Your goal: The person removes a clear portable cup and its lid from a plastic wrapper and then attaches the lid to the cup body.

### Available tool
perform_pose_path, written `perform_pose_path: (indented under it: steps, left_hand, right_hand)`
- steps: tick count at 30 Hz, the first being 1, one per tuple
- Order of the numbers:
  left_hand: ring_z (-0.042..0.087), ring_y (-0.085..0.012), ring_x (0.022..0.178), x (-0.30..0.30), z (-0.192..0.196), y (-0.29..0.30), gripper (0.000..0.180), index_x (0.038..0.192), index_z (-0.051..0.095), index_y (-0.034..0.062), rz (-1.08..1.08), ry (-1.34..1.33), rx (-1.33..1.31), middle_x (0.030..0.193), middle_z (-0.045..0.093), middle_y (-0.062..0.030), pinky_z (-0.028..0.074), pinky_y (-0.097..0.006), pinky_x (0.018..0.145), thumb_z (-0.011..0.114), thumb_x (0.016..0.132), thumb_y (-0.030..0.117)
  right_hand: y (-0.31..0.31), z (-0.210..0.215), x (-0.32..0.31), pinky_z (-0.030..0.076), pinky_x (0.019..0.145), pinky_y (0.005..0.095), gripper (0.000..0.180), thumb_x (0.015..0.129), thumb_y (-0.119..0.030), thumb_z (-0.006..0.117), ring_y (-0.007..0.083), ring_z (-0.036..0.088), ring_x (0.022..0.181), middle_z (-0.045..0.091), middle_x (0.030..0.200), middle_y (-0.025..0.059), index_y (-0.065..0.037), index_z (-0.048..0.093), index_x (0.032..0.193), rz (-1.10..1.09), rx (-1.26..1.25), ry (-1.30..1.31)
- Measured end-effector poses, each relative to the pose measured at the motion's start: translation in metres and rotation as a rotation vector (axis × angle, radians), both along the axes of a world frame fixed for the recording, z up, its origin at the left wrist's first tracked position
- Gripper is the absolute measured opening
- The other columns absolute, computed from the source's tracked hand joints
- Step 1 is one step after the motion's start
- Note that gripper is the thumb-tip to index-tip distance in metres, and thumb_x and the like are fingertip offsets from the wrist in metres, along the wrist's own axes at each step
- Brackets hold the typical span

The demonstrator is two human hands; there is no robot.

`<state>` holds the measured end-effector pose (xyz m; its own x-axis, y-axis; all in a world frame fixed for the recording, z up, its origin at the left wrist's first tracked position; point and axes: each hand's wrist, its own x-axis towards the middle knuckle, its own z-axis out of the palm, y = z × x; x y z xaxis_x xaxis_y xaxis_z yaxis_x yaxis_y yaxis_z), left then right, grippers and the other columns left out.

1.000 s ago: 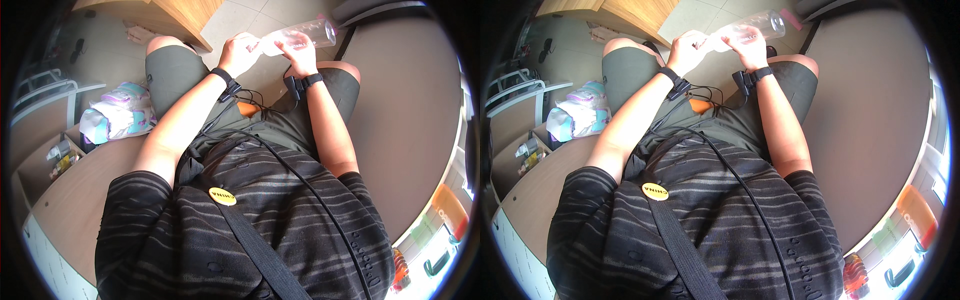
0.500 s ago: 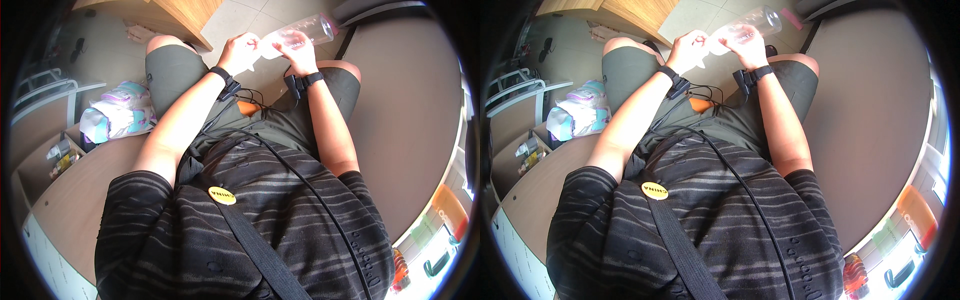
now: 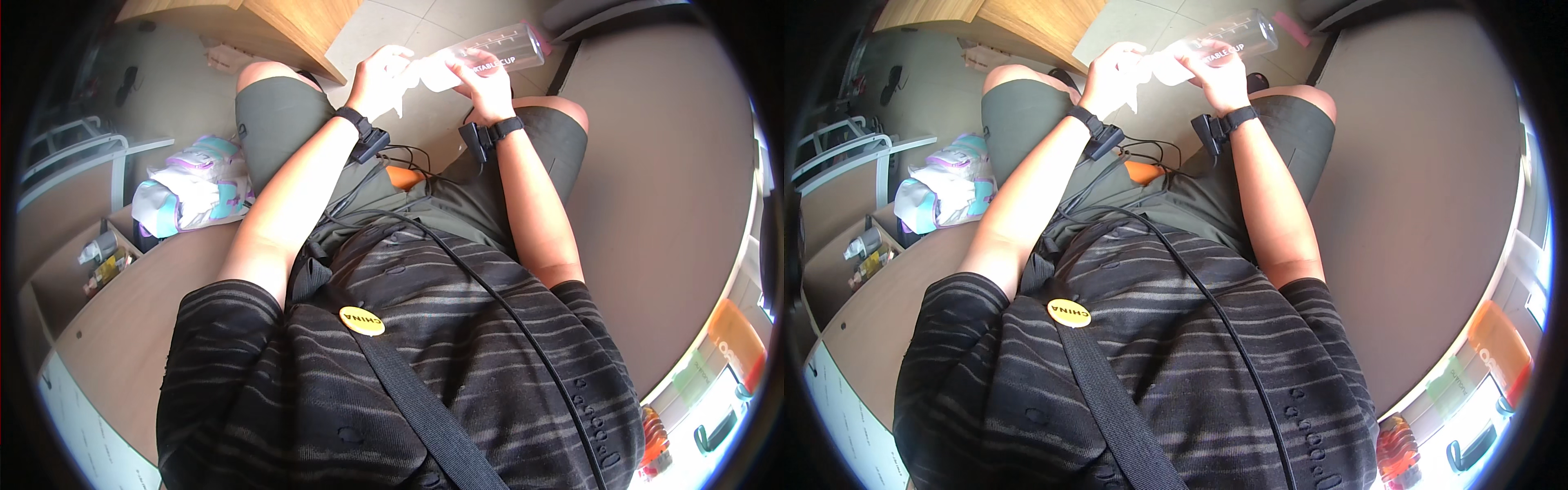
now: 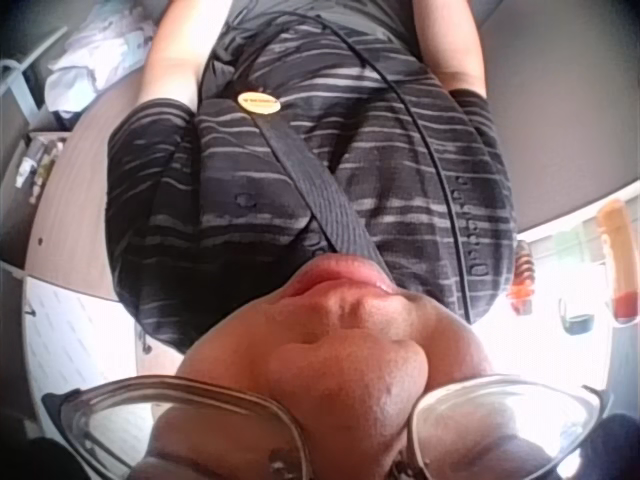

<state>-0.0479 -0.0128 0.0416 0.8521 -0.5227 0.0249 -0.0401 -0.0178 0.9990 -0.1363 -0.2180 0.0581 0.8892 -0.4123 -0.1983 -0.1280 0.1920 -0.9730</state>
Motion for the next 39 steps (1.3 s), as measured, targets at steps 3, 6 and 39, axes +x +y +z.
perform_pose_path:
  steps: [3, 6, 39]
  left_hand:
    - [0.071, -0.011, 0.083, 0.002, -0.004, -0.001, 0.029, 0.12, 0.065, 0.0003, -0.002, 0.082, 0.013, 0.098, 0.073, -0.0072, 0.059, -0.026, 0.069, 0.073, 0.092, -0.001]
    - [0.067, -0.0102, 0.076, 0.002, -0.006, -0.004, 0.031, 0.119, 0.064, -0.0011, -0.028, 0.131, -0.074, 0.088, 0.07, -0.005, 0.056, -0.026, 0.063, 0.077, 0.092, 0.004]
    - [0.053, -0.0054, 0.071, 0.009, -0.007, 0.001, 0.009, 0.1, 0.073, -0.0028, -0.124, -0.252, 0.047, 0.101, 0.064, -0.0016, 0.048, -0.022, 0.051, 0.067, 0.094, -0.002]
  right_hand:
    - [-0.002, 0.004, 0.002, 0.065, 0.083, 0.039, 0.068, 0.082, -0.019, 0.089, 0.0252, 0.072, 0.104, 0.068, 0.117, 0.0167, 0.007, 0.05, 0.132, -0.023, 0.104, 0.039]
    - [-0.005, 0.001, 0.003, 0.064, 0.084, 0.0398, 0.071, 0.082, -0.019, 0.089, 0.0262, 0.071, 0.106, 0.068, 0.119, 0.0171, 0.007, 0.049, 0.134, -0.027, 0.121, 0.064]
    - [-0.002, 0.006, 0.0, 0.062, 0.082, 0.0366, 0.062, 0.086, -0.025, 0.085, 0.0205, 0.068, 0.111, 0.067, 0.122, 0.0089, -0.001, 0.055, 0.135, 0.01, 0.109, 0.207]
